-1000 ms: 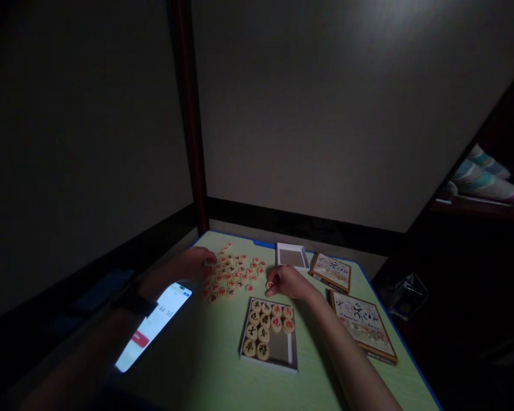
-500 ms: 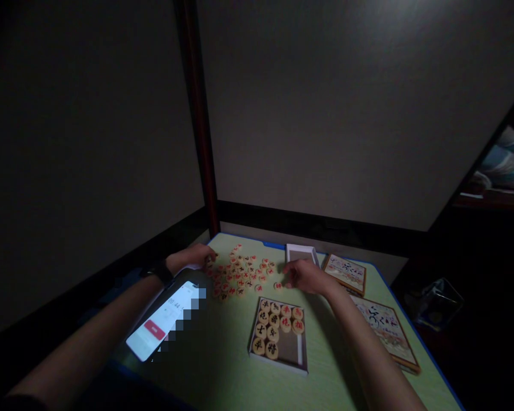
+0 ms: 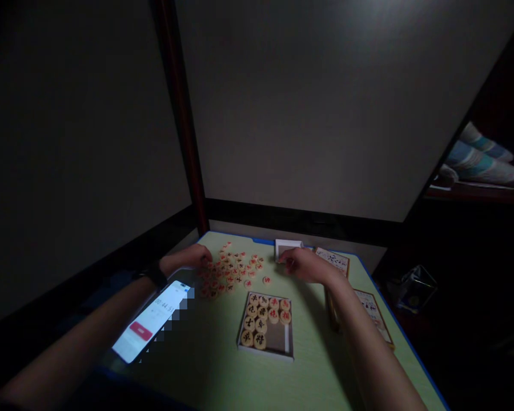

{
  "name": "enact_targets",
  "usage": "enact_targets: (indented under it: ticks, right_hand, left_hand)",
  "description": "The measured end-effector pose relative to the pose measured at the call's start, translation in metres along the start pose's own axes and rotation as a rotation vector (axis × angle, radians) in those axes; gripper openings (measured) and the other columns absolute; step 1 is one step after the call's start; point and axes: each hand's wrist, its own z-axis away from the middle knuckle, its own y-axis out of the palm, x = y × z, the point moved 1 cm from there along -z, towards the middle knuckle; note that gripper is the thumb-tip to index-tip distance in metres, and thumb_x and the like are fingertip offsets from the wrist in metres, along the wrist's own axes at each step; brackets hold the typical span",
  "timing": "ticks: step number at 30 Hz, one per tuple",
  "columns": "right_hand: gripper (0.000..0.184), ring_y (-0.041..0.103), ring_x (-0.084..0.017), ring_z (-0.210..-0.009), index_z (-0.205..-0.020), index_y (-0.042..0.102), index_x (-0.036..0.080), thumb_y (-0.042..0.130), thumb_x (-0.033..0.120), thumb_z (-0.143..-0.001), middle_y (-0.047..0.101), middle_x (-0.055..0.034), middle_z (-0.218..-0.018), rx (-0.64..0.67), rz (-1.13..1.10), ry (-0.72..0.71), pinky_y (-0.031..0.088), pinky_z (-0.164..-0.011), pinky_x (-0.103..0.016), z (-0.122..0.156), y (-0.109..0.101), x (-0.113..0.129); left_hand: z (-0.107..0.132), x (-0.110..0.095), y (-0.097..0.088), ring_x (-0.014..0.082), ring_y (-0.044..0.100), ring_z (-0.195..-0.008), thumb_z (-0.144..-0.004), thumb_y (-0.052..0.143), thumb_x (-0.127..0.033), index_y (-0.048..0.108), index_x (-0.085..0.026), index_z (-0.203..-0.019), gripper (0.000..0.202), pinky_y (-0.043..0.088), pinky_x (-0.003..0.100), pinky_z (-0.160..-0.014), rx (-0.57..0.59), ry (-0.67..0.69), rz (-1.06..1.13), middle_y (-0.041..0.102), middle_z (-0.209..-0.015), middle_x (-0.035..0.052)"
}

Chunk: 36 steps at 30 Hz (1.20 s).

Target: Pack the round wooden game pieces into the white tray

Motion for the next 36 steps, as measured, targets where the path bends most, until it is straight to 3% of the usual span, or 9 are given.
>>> enact_targets:
  ticks: [12,18,22,25,29,36]
  right_hand:
    - [0.053,0.064,-0.016,-0.074,-0.111,0.069,0.013,0.045,-0.005,-0.067,0.072,-0.0056,-0.089,0.039,0.026,0.011,0.047,-0.07,-0.025,-0.001,0.001,0.006]
    - [0.054,0.064,-0.017,-0.074,-0.112,0.069,0.012,0.044,-0.004,-0.067,0.072,-0.0072,-0.088,0.045,0.033,-0.001,0.048,-0.07,-0.027,-0.003,0.006,0.005]
    - [0.051,0.064,-0.017,-0.074,-0.111,0.07,0.014,0.046,-0.001,-0.069,0.073,-0.0068,-0.09,0.041,0.002,-0.009,0.049,-0.07,-0.026,-0.002,0.007,0.003]
    - [0.047,0.064,-0.017,-0.074,-0.109,0.07,0.015,0.047,0.001,-0.071,0.073,-0.0063,-0.09,0.03,-0.015,-0.027,0.05,-0.069,-0.026,-0.004,0.009,-0.001]
    - [0.044,0.065,-0.017,-0.075,-0.108,0.071,0.016,0.05,0.003,-0.072,0.073,-0.0059,-0.091,0.032,-0.025,-0.027,0.05,-0.07,-0.027,-0.007,0.012,-0.006]
    - [0.044,0.064,-0.017,-0.075,-0.109,0.07,0.014,0.049,0.002,-0.072,0.072,-0.0069,-0.092,0.041,-0.039,-0.044,0.05,-0.07,-0.027,-0.007,0.012,-0.009]
  left_hand:
    - [0.006,-0.017,0.001,0.0115,0.057,-0.055,-0.076,0.053,-0.017,0.069,-0.016,-0.07,0.017,0.038,0.019,-0.054,0.077,-0.036,0.021,0.063,-0.058,0.0003]
    - [0.013,-0.026,-0.001,0.0136,0.06,-0.065,-0.072,0.055,-0.011,0.069,-0.016,-0.076,0.016,0.041,0.02,-0.058,0.013,-0.053,-0.039,0.066,-0.066,0.0016]
    - [0.015,-0.027,-0.005,0.0159,0.061,-0.065,-0.068,0.057,-0.007,0.071,-0.015,-0.077,0.018,0.042,0.022,-0.059,0.034,-0.059,-0.074,0.068,-0.068,0.0031]
    - [0.014,-0.026,-0.009,0.0179,0.064,-0.072,-0.068,0.058,-0.009,0.073,-0.015,-0.086,0.024,0.045,0.023,-0.063,0.031,-0.059,-0.095,0.071,-0.079,0.0056]
    - [0.011,-0.032,-0.012,0.022,0.065,-0.087,-0.072,0.057,-0.011,0.073,-0.015,-0.096,0.03,0.047,0.027,-0.073,-0.029,-0.026,-0.12,0.072,-0.095,0.0103]
    - [0.006,-0.064,-0.007,0.0217,0.065,-0.086,-0.073,0.055,-0.012,0.074,-0.019,-0.09,0.027,0.047,0.028,-0.076,-0.099,0.158,-0.076,0.072,-0.09,0.0079]
